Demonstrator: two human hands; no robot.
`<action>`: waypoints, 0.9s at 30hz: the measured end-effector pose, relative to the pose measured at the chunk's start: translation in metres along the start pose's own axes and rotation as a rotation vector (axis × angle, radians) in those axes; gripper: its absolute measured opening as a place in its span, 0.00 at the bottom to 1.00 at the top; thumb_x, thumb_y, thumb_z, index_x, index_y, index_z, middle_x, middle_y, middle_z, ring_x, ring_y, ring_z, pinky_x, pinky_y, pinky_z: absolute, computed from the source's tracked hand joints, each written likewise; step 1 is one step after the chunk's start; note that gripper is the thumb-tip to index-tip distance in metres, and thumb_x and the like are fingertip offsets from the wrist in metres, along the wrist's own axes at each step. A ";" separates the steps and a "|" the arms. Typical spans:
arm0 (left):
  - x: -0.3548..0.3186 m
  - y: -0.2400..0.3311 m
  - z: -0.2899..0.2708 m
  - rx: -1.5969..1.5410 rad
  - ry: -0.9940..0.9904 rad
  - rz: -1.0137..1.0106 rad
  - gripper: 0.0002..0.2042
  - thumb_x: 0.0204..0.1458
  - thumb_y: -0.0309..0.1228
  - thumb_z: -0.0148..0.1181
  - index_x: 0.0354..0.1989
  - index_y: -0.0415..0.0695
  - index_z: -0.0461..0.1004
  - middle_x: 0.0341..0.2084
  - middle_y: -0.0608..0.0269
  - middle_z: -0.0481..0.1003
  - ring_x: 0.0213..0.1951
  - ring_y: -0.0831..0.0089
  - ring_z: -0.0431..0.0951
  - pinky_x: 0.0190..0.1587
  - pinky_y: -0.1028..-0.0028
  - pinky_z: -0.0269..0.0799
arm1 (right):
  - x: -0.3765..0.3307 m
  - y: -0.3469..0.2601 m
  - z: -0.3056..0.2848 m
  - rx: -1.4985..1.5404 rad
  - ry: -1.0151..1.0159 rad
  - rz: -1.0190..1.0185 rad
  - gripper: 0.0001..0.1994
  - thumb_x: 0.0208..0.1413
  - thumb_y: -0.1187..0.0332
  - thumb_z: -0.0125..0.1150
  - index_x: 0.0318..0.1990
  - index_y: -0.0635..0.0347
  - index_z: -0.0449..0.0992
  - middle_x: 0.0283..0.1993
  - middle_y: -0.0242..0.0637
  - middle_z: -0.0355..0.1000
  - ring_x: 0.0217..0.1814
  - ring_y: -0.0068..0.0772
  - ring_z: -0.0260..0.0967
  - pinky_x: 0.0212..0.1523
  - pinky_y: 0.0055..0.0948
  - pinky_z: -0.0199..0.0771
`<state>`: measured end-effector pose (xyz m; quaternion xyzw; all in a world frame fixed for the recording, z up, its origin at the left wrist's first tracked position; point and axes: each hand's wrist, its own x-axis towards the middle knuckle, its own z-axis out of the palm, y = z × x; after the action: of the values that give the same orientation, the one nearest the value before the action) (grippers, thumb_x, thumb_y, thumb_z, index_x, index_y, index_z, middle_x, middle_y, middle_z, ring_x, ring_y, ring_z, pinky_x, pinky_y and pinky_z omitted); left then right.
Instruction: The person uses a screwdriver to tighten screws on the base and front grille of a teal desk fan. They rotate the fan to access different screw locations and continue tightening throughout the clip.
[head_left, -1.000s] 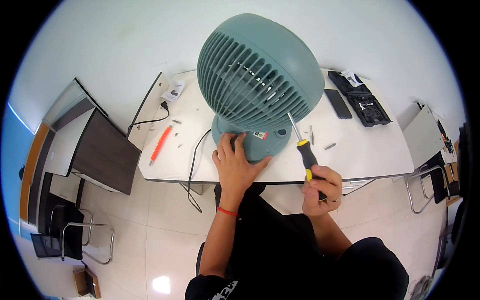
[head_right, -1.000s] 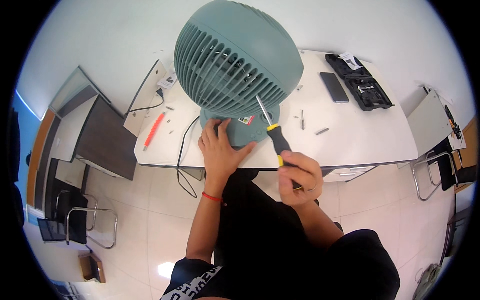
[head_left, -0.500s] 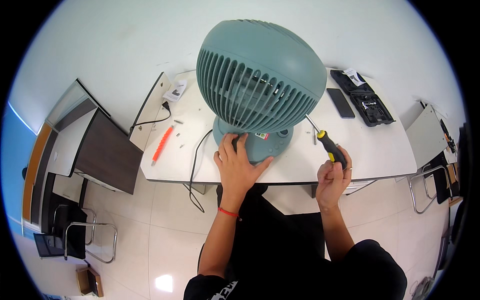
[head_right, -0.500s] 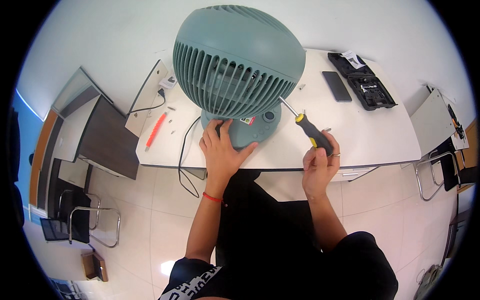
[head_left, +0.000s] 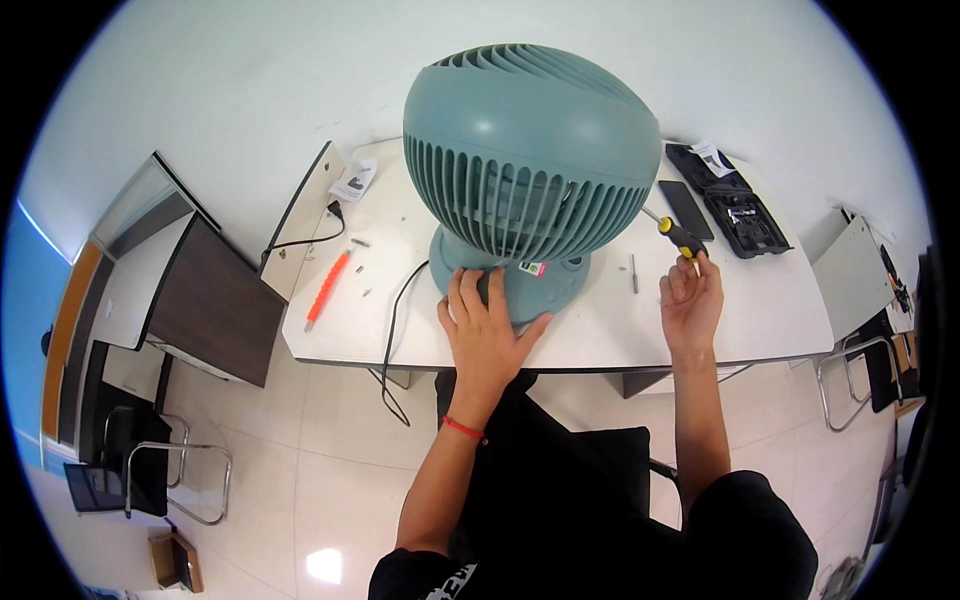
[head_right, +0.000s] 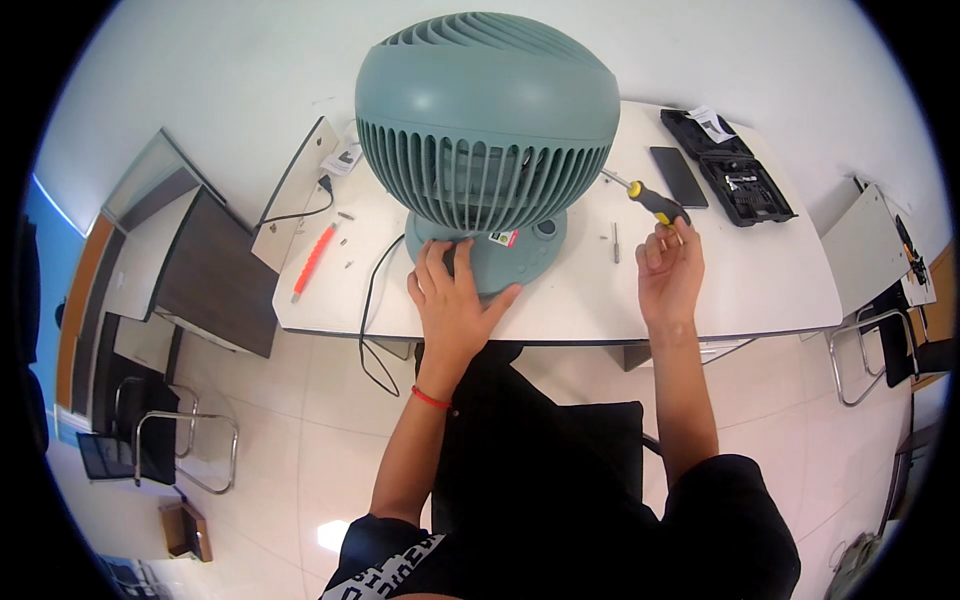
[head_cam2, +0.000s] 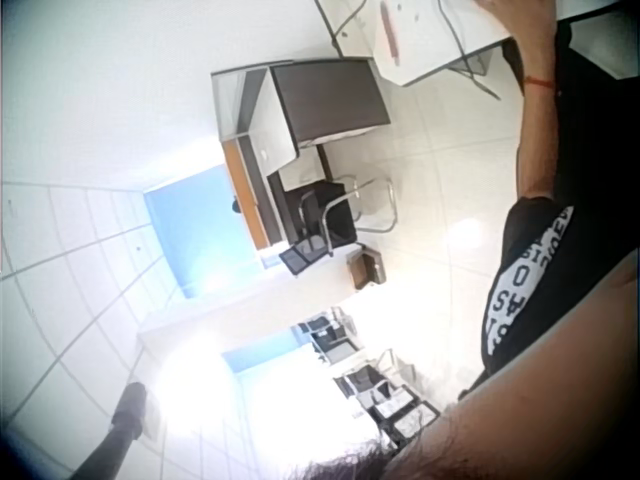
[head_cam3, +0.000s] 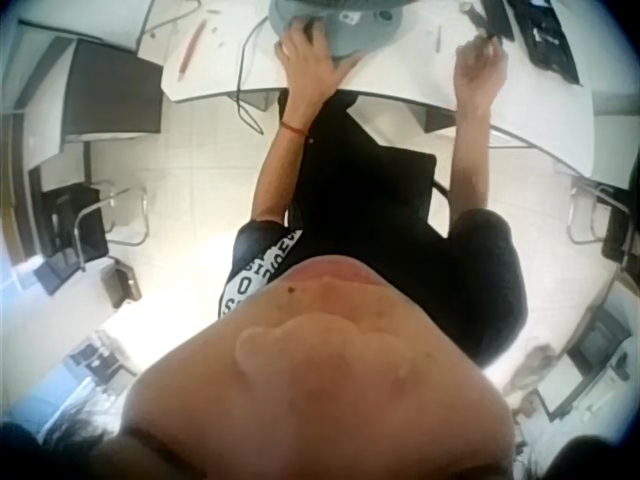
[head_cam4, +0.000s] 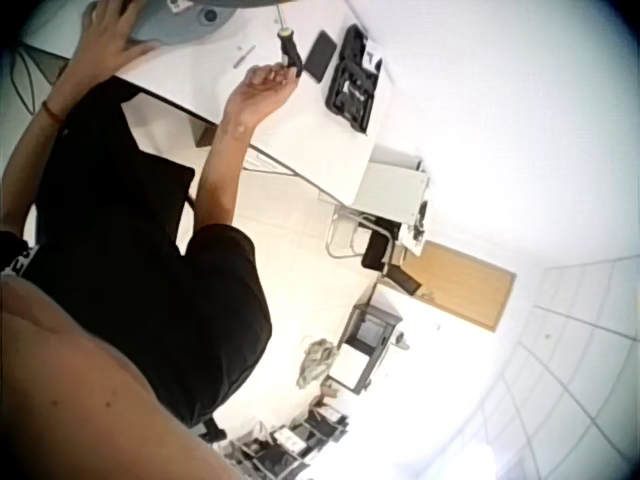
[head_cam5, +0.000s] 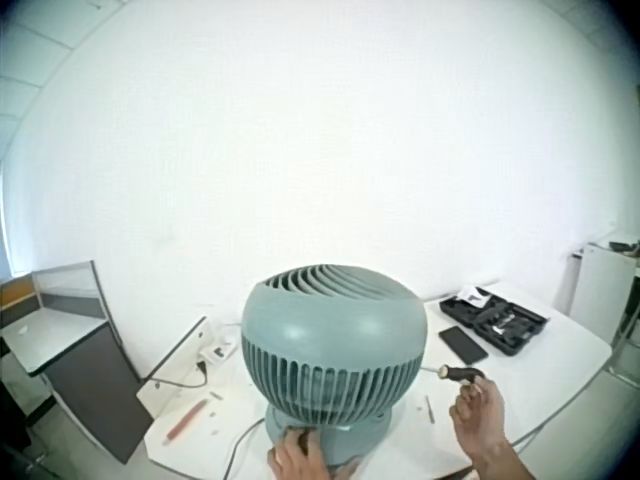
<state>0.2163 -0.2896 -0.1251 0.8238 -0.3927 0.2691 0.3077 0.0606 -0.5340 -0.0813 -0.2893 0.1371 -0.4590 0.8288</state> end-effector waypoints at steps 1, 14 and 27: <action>0.000 0.001 0.000 -0.007 -0.003 -0.009 0.42 0.56 0.57 0.72 0.69 0.37 0.69 0.67 0.43 0.64 0.71 0.42 0.61 0.68 0.42 0.54 | 0.006 -0.002 0.001 0.004 -0.037 0.004 0.10 0.76 0.61 0.54 0.49 0.58 0.75 0.34 0.28 0.71 0.26 0.20 0.56 0.27 0.23 0.59; 0.041 -0.024 0.017 -0.118 0.201 -0.349 0.52 0.45 0.48 0.83 0.73 0.30 0.60 0.68 0.35 0.67 0.71 0.41 0.65 0.72 0.45 0.59 | 0.060 -0.006 0.003 -0.012 0.057 0.080 0.13 0.72 0.64 0.59 0.59 0.52 0.77 0.33 0.29 0.70 0.26 0.22 0.59 0.28 0.26 0.61; 0.077 -0.049 0.014 -0.461 0.041 -0.388 0.50 0.28 0.39 0.88 0.67 0.41 0.72 0.53 0.56 0.82 0.60 0.52 0.79 0.64 0.52 0.72 | 0.092 -0.020 0.012 -0.299 -0.108 0.116 0.12 0.75 0.57 0.63 0.50 0.56 0.81 0.37 0.30 0.78 0.34 0.21 0.70 0.39 0.24 0.76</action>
<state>0.3015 -0.3123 -0.0964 0.7864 -0.2727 0.1256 0.5399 0.1025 -0.6150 -0.0559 -0.4252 0.1754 -0.3687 0.8078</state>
